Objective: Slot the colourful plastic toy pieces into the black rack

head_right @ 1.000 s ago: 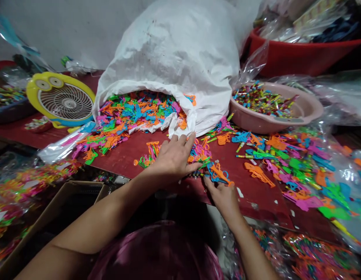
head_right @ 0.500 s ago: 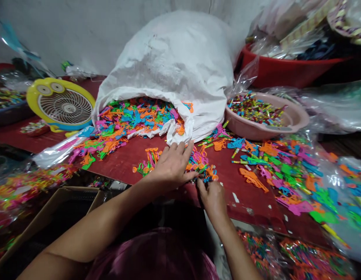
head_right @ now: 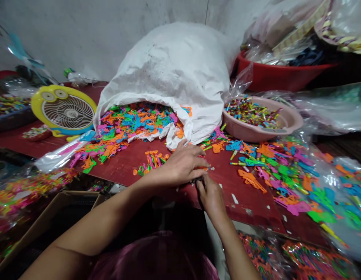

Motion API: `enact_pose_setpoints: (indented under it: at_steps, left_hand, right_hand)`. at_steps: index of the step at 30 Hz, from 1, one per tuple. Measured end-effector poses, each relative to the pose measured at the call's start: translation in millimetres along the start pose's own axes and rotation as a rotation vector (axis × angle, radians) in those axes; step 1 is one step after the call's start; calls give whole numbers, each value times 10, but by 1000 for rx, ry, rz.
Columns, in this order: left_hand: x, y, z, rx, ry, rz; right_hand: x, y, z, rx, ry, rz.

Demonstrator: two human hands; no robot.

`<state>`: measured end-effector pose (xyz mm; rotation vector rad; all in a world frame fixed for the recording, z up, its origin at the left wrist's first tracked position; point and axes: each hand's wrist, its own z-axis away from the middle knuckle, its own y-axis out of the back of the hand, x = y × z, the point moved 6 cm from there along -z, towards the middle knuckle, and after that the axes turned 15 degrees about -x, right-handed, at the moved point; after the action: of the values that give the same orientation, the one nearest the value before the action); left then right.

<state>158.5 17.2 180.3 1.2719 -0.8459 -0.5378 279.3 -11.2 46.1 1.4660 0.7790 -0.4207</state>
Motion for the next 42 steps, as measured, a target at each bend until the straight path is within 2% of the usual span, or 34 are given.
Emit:
enact_pose_setpoints:
  at_steps: [10,13,18,20,23,25,27,30,32,35,38,41,42]
  left_hand:
    - [-82,-103,-111,-39,89,-58]
    - [-89,-119,-134,-51,108,-74]
    - [-4,-130,-36,6,91,-67]
    - [40,-177,39,45,117,-72]
    - [36,-246,160,127,268,-67]
    - [-3,-277,224,147,383,-59]
    - [-37,-286,249,127,421,-69]
    - [-104,-248,254,92,328,-111]
    - [-198,-203,273,87,225,-128]
    - [-395,-119,336,60,37,-99]
    - [-619,-26,410,-58,-35,-15]
    - [-731,41,480,-171,-1,68]
    - [-722,52,498,-174,-1,95]
  right_hand:
    - [49,-2,-50,-130,11,11]
    - [50,-23,-52,-127,8,13]
    - [67,-29,52,-126,32,5]
    - [162,121,131,-76,35,3]
    - [400,593,284,86,-30,157]
    - [597,993,394,212,-189,381]
    - [775,1291,450,211,-348,622]
    - [998,1434,435,62,-451,751]
    - [1064,1365,401,-2,-439,721]
    - [989,1173,332,-40,-312,624]
    - [838,1154,247,12,-238,591]
    - [782,1350,129,137,-275,747]
    - [797,1395,75,128,-278,812]
